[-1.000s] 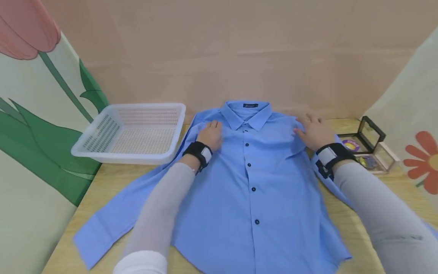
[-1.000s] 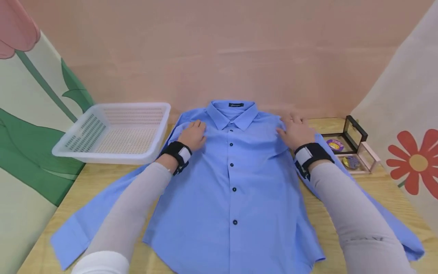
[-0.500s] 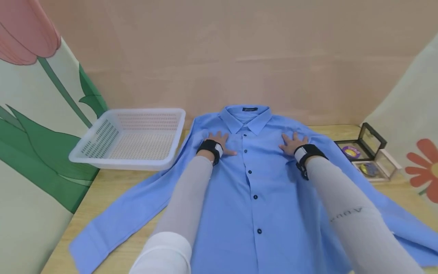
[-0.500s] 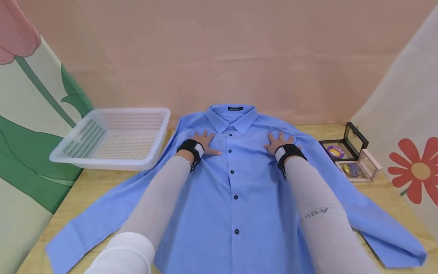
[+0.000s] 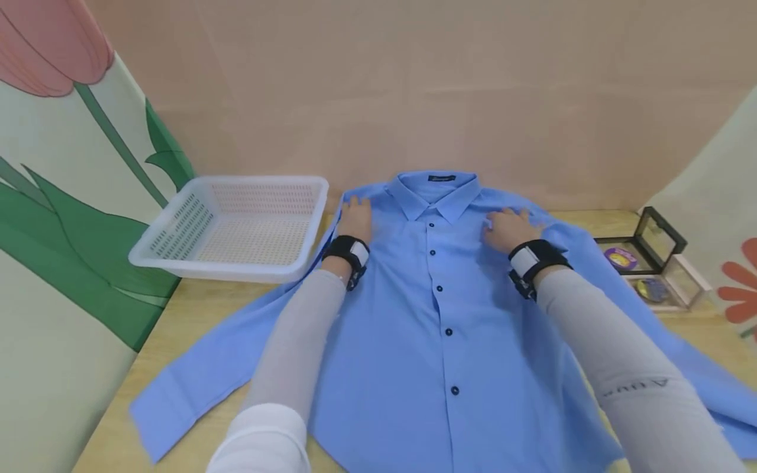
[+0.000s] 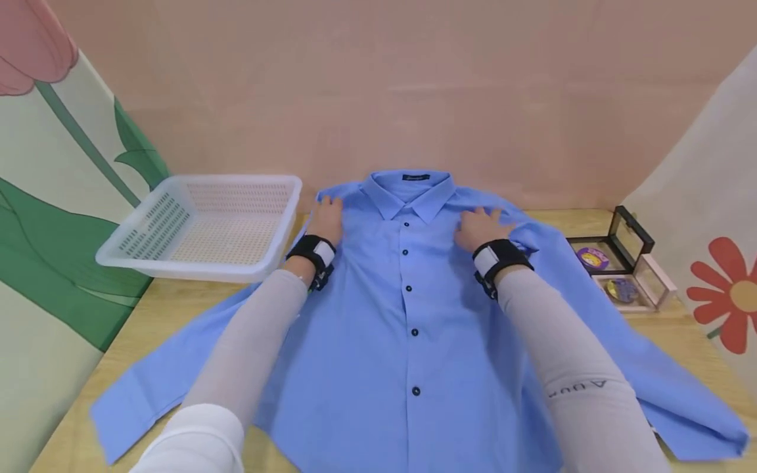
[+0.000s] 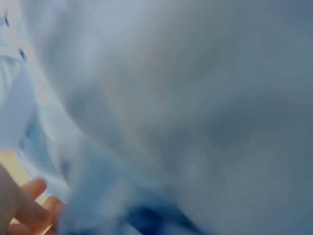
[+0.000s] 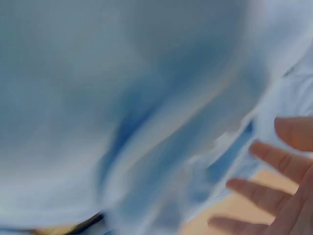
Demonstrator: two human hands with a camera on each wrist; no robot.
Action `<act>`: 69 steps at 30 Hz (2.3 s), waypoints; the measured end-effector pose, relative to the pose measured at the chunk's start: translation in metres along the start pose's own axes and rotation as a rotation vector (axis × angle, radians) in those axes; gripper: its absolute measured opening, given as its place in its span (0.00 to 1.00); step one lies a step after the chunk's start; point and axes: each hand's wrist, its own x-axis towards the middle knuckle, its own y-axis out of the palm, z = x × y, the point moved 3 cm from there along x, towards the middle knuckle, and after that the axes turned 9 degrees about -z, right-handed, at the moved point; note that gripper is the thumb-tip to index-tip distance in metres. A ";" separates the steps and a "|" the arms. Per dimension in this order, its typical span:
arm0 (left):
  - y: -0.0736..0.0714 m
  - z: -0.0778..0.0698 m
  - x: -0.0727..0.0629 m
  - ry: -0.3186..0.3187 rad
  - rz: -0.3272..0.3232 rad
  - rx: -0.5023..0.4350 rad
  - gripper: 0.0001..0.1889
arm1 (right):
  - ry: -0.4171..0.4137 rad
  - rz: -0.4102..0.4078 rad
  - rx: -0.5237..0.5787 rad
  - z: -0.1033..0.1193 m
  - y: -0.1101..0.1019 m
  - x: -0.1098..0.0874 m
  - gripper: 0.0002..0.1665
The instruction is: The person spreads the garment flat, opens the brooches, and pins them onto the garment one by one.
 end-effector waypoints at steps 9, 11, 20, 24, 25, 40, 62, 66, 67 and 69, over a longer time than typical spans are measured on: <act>-0.002 0.032 -0.015 -0.296 0.123 -0.057 0.14 | -0.120 0.257 0.021 0.050 0.018 -0.008 0.40; 0.002 0.034 -0.017 -0.377 0.193 -0.085 0.15 | -0.112 0.309 0.002 0.049 0.025 -0.009 0.43; 0.021 0.045 -0.014 -0.457 0.267 -0.109 0.24 | -0.109 0.323 -0.034 0.038 0.033 0.001 0.50; 0.023 0.050 -0.012 -0.399 0.290 -0.092 0.32 | -0.100 0.343 -0.041 0.030 0.032 0.001 0.52; 0.023 0.051 -0.012 -0.387 0.301 -0.091 0.34 | -0.100 0.347 -0.042 0.028 0.032 0.000 0.53; -0.016 0.037 -0.052 -0.336 0.523 -0.139 0.55 | -0.085 0.389 -0.019 0.022 0.029 -0.004 0.64; -0.061 0.044 -0.188 0.295 0.556 0.009 0.45 | -0.310 0.301 0.051 0.024 -0.003 -0.121 0.52; -0.064 0.055 -0.205 0.320 0.522 -0.064 0.45 | -0.264 0.395 0.061 0.018 0.005 -0.145 0.59; -0.066 0.057 -0.207 0.322 0.523 -0.070 0.46 | -0.259 0.395 0.060 0.017 0.006 -0.148 0.59; -0.069 0.058 -0.211 0.327 0.531 -0.079 0.46 | -0.252 0.392 0.063 0.017 0.005 -0.152 0.59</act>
